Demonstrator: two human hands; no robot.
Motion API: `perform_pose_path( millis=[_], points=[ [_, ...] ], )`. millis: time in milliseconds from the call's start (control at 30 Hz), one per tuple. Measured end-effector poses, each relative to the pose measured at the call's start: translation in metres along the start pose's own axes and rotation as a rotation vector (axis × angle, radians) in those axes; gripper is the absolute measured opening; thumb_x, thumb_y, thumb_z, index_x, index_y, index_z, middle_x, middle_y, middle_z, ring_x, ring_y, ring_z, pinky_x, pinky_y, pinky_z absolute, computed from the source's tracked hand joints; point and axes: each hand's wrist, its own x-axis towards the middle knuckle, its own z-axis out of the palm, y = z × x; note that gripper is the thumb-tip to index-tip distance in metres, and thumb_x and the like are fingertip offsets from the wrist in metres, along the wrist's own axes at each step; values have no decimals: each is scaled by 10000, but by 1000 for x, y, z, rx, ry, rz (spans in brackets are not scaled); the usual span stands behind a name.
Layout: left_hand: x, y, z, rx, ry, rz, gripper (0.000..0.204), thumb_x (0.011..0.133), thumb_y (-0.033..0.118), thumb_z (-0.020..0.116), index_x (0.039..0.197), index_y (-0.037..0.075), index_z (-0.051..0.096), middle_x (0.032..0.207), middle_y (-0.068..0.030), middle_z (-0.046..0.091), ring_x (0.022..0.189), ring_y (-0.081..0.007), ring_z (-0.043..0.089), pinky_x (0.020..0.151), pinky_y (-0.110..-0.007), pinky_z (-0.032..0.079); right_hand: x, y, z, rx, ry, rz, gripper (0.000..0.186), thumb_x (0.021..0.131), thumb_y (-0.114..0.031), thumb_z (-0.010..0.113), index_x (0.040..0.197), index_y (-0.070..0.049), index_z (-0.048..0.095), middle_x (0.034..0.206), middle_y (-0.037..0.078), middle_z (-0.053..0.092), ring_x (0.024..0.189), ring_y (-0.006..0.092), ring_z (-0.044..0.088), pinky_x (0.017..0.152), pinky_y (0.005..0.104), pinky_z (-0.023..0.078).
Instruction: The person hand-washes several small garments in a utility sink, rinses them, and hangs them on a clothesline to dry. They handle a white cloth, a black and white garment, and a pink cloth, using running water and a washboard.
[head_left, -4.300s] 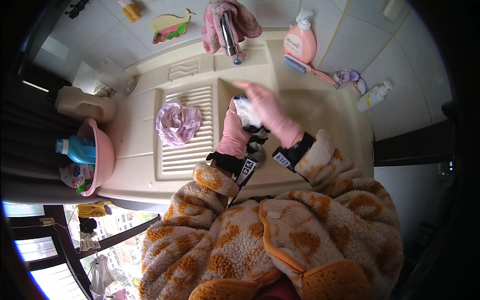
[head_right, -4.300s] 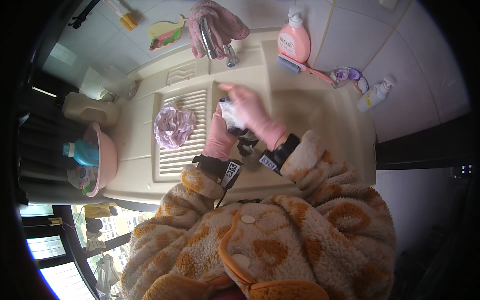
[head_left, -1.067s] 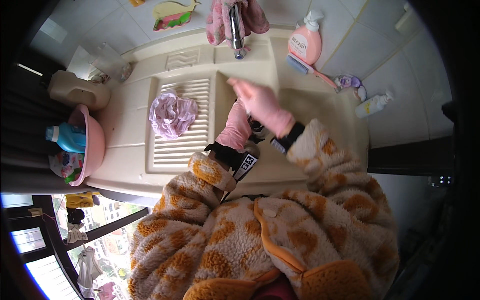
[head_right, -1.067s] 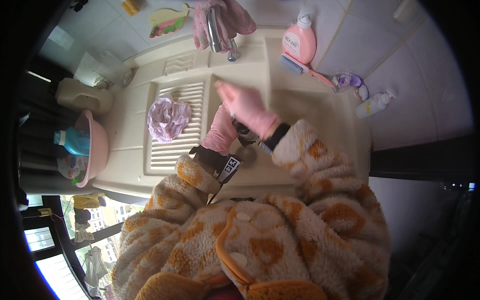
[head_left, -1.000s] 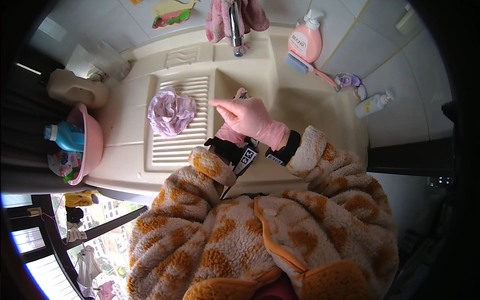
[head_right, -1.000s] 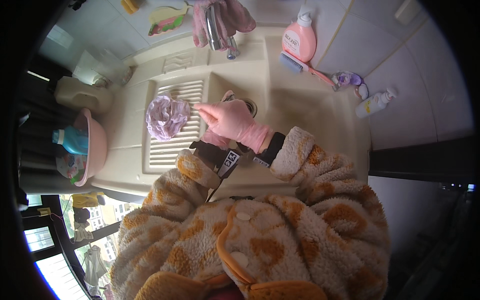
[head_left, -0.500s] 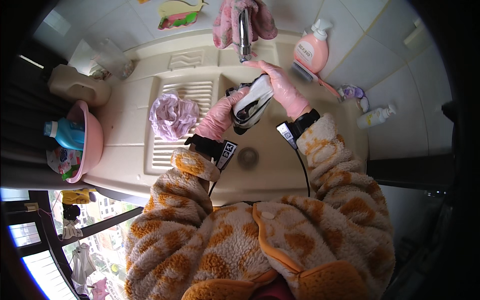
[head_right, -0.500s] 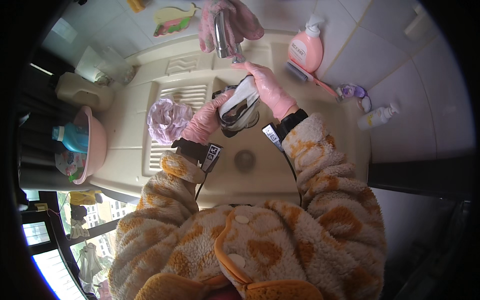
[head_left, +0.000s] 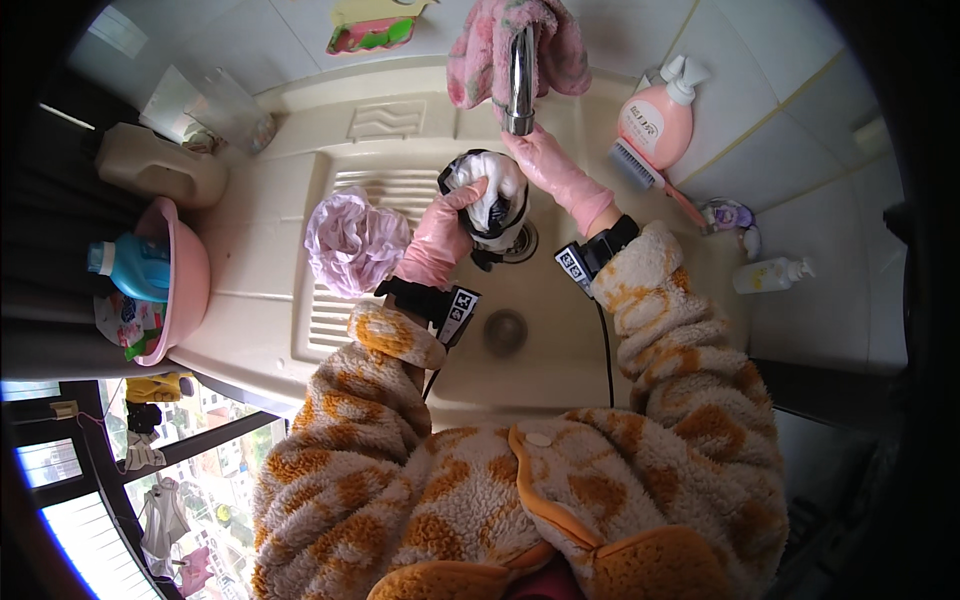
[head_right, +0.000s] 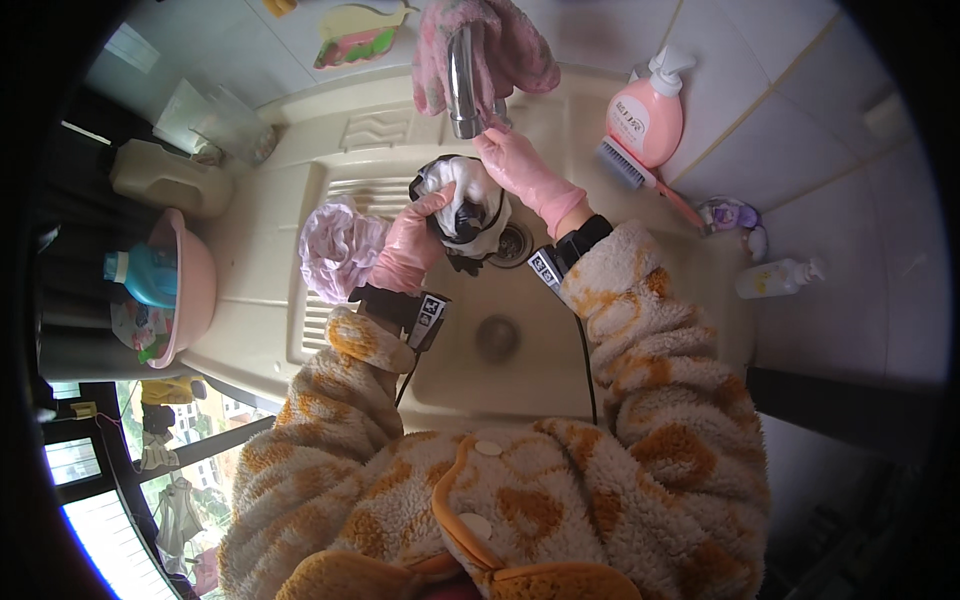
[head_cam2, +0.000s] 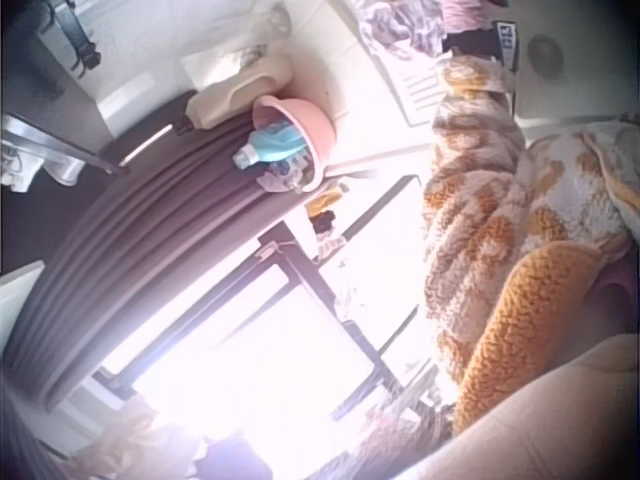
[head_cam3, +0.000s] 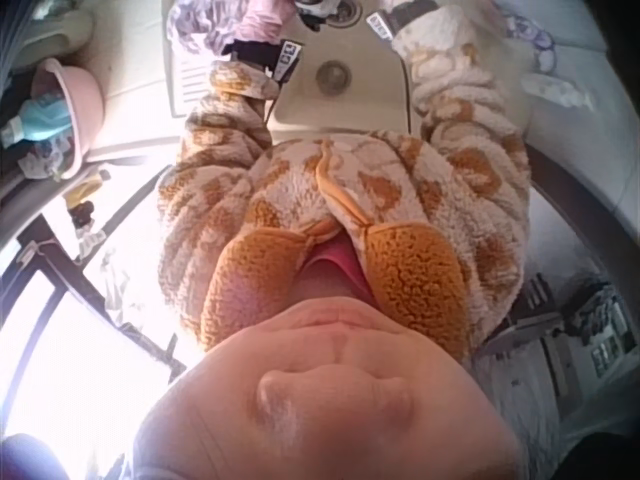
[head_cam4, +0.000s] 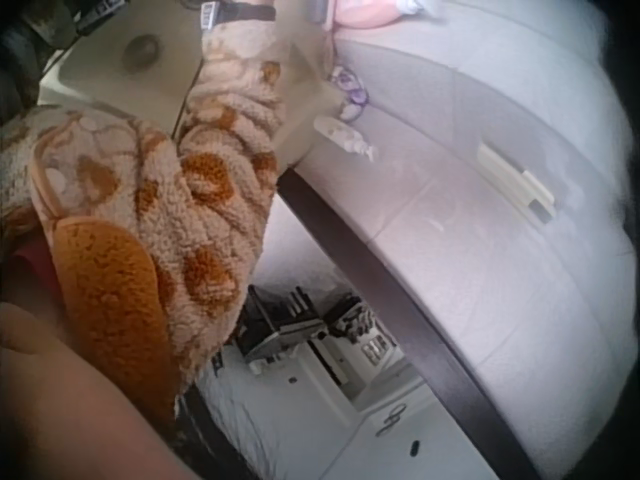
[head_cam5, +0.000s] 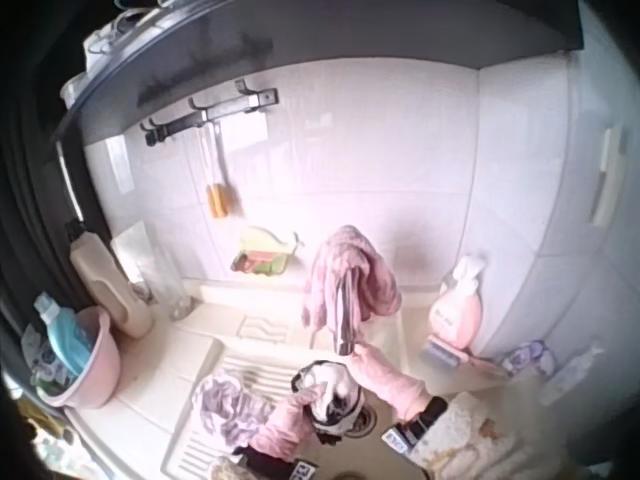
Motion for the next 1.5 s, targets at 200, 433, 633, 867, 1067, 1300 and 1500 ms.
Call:
perform_pose_path(
  millis=[200,433,633,867,1067,1300,1500],
  points=[
    [-1,-2,-2,-46,25,-69,312,848,86,536,1123,-61,560,1086,-146,621,1014,-255,594,952,-381,448,-1,3,-7,81,-90,52,477,962,-352,448,1332,-53,436,1300,101,483,1191,173,411,1021,303,299],
    [6,1,10,27,82,-50,295,874,97,553,1123,-61,557,1083,-157,617,975,-256,616,901,-372,494,-4,-6,-18,161,-217,-55,564,975,-459,336,1357,-49,397,1354,102,435,1243,183,375,1059,317,266],
    [3,12,3,7,49,-66,313,871,119,570,1143,-34,558,1088,-144,618,983,-258,607,912,-382,482,-22,-15,-18,287,-246,-6,522,967,-421,405,1283,-10,469,1246,73,514,1140,150,439,999,309,338],
    [-3,19,28,645,235,145,236,845,251,677,933,32,665,786,-4,643,625,-70,560,558,-230,453,-55,-30,-33,314,-42,166,210,919,-156,553,1059,-3,587,937,-22,590,851,62,515,783,218,427],
    [-10,25,50,774,210,344,212,835,229,687,953,53,674,824,21,634,689,-61,541,610,-226,443,-68,-39,-35,339,118,91,180,927,-183,550,968,-12,586,870,-27,564,799,55,490,736,208,418],
    [-23,17,61,595,277,243,290,812,302,715,969,68,644,814,2,627,679,-86,543,603,-249,459,-84,-33,-48,605,246,179,286,915,-323,559,923,-41,608,853,-27,565,771,60,492,697,215,416],
    [-6,4,41,547,211,247,464,798,425,700,1025,27,629,878,-19,627,765,-118,544,706,-264,452,-87,-31,-46,739,280,229,271,942,-279,513,919,-31,621,845,-16,585,768,57,519,715,212,426]
  ],
)
